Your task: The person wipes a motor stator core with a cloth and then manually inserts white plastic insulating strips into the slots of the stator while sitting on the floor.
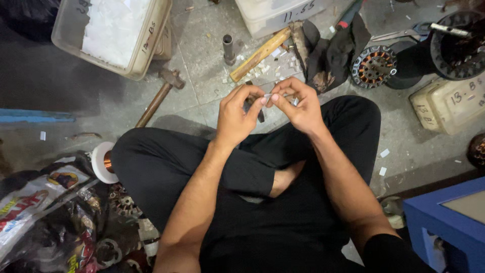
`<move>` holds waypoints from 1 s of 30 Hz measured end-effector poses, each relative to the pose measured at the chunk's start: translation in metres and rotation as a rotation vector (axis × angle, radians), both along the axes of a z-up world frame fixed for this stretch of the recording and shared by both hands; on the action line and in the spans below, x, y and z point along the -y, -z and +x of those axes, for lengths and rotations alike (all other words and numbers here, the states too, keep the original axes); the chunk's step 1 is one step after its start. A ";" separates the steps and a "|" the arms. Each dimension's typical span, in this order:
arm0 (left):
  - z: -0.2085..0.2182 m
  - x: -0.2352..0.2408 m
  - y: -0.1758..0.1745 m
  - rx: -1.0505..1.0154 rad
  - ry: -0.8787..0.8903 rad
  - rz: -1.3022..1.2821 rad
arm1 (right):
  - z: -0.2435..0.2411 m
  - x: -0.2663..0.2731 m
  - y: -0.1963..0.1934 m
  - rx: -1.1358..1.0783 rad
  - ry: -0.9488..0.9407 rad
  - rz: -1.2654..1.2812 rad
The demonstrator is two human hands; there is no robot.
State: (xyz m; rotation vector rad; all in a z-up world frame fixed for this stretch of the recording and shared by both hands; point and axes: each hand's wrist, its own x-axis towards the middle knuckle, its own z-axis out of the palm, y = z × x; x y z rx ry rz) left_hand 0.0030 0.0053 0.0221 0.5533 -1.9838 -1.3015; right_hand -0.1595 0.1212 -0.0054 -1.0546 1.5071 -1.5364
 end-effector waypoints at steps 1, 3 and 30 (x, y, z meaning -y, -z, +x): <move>0.000 0.000 0.000 -0.011 0.006 -0.001 | 0.001 0.000 0.000 -0.002 0.012 -0.001; 0.001 0.001 0.000 -0.035 0.026 0.001 | 0.002 0.000 0.000 -0.062 0.039 -0.009; -0.007 0.010 0.063 0.248 -0.204 0.400 | 0.006 0.013 0.016 -0.446 0.167 0.091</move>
